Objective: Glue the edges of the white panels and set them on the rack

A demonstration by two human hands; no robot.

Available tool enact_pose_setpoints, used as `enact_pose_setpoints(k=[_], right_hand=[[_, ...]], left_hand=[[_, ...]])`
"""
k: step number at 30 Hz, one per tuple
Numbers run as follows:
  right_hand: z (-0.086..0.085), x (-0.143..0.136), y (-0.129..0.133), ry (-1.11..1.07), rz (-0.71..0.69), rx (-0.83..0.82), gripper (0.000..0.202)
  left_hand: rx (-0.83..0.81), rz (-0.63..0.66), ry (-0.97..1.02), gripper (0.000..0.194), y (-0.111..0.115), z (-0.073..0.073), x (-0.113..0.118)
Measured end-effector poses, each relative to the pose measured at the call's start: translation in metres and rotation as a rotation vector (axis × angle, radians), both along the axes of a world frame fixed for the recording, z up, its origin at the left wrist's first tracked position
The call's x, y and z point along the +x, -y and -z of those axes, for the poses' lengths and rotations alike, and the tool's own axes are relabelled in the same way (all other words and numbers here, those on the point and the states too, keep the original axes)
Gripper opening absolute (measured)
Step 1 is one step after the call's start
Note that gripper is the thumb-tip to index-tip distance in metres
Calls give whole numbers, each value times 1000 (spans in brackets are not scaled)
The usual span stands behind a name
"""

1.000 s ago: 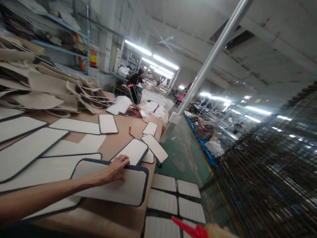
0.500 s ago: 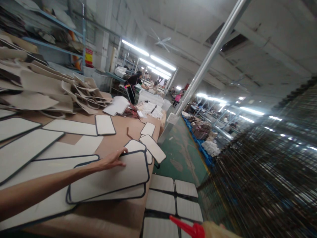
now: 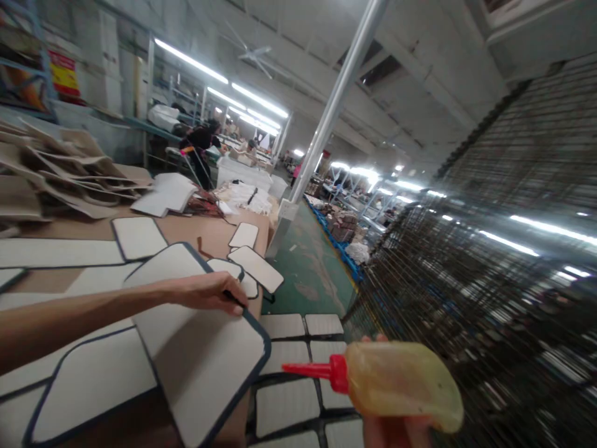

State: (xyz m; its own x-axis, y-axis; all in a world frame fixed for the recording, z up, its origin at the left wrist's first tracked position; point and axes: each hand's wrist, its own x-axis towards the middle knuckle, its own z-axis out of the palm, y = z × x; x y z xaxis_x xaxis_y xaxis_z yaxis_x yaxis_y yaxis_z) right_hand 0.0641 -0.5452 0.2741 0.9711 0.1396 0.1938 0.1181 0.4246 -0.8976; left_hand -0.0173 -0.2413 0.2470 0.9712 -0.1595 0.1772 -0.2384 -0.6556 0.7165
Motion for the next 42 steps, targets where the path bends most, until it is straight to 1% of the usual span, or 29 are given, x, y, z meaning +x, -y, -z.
enact_pose_setpoints(k=[3, 7, 10, 14, 17, 18, 20, 24, 26, 30, 32, 35, 38, 40, 42], right_hand=[[-6, -2, 4, 17, -34, 44, 73], [-3, 0, 17, -10, -51, 19, 72], [-3, 1, 28, -15, -63, 20, 72], [-2, 6, 38, 16, -91, -3, 72], [4, 13, 45, 89, -166, 2, 55], [8, 16, 47, 122, -182, 18, 50], [14, 23, 51, 172, -205, 53, 47], [22, 33, 57, 183, -224, 70, 44], [22, 35, 57, 183, -189, 58, 40], [18, 34, 52, 155, -71, 63, 29], [21, 35, 51, 103, -93, 102, 34], [35, 43, 53, 110, -98, 77, 31], [58, 60, 54, 224, -23, 35, 42], [71, 71, 53, 226, -7, 62, 41], [78, 80, 52, 198, 0, 75, 47]], left_hand=[[9, 128, -19, 32, 26, -18, 4], [-3, 234, -24, 32, 43, -35, 8], [-45, 306, -31, 31, 52, -42, 10], [-67, 341, -47, 30, 62, -47, 11], [-100, 357, -53, 33, 68, -49, 9], [-114, 358, -48, 34, 70, -50, 8], [-132, 344, -34, 35, 72, -51, 6], [-145, 285, -42, 34, 72, -51, 0], [-137, 261, -56, 34, 72, -50, -3], [-82, 216, -53, 36, 70, -48, -8], [-62, 200, -42, 37, 69, -47, -9], [-43, 172, -22, 38, 67, -44, -11], [-36, 140, -11, 39, 64, -41, -13], [-46, 130, -10, 41, 62, -39, -14], [-72, 131, -8, 42, 60, -38, -15]])
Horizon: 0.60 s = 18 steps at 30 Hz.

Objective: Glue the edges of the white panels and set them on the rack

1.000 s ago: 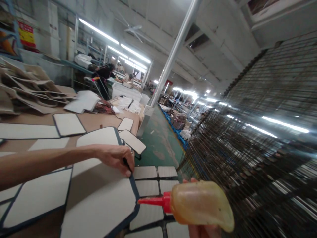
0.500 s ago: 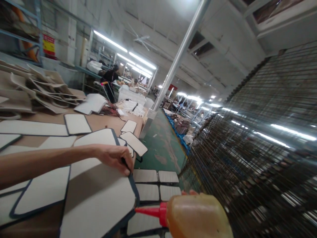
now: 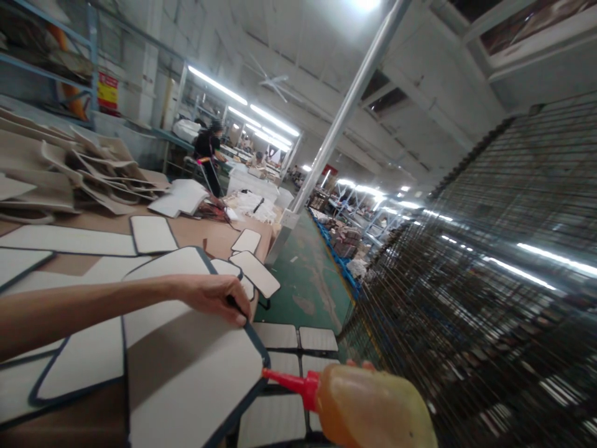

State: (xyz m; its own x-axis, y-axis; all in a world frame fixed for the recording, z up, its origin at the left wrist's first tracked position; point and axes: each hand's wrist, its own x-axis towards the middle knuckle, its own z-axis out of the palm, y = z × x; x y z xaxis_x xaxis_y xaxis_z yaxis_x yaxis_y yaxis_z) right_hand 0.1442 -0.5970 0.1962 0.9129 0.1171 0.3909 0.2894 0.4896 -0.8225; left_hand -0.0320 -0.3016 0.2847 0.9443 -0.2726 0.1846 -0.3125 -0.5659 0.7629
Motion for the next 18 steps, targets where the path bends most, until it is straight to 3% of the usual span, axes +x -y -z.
enact_pose_setpoints(k=[5, 9, 12, 15, 18], right_hand=[[16, 23, 8, -31, 2, -37, 56], [51, 47, 25, 272, -49, -207, 76], [72, 65, 36, 326, -34, -332, 64], [79, 75, 41, 373, 20, -397, 52], [83, 85, 45, 352, 75, -359, 68]], left_hand=[[-55, 16, -3, 42, -4, 3, -3], [-81, 13, -34, 43, -7, 5, -4], [-120, 8, -48, 41, -8, 6, -5], [-149, 14, -75, 41, -10, 8, -6], [-162, 10, -87, 44, -10, 10, -7]])
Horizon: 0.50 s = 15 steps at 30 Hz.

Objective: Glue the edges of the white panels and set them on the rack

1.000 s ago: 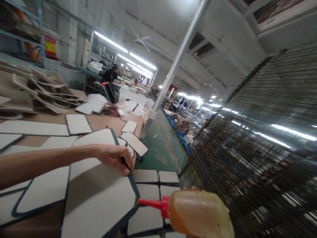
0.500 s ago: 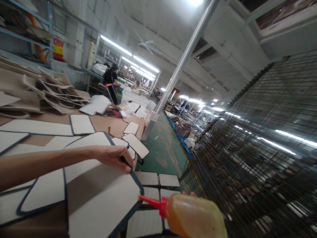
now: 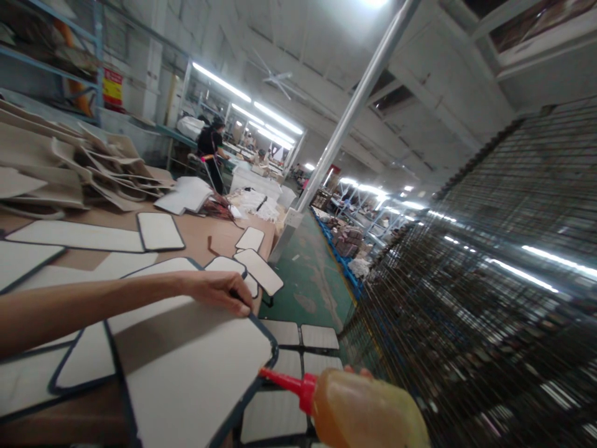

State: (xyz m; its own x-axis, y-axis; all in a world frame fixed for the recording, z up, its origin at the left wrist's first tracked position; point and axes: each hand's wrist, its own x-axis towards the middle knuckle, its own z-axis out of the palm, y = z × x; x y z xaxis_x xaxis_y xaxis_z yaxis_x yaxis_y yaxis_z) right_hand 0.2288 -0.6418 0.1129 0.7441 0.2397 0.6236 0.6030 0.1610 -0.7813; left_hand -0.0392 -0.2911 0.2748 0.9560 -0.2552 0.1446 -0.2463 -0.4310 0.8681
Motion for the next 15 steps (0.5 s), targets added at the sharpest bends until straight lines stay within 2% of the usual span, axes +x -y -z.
enact_pose_setpoints(k=[3, 5, 7, 12, 15], right_hand=[[4, 13, 6, -95, 27, 115, 87], [5, 18, 10, -135, -6, 140, 84], [1, 14, 10, -181, -10, 184, 71], [-25, -32, -1, -440, -9, 282, 61], [-41, -54, -6, -410, -63, 280, 64]], left_hand=[[-12, -12, -8, 43, -1, 1, -2], [-16, -23, -12, 41, -2, 1, -4], [-28, -35, -11, 40, -2, 1, -5], [-55, -63, -36, 40, -5, 3, -6], [-59, -57, -55, 40, -7, 6, -5]])
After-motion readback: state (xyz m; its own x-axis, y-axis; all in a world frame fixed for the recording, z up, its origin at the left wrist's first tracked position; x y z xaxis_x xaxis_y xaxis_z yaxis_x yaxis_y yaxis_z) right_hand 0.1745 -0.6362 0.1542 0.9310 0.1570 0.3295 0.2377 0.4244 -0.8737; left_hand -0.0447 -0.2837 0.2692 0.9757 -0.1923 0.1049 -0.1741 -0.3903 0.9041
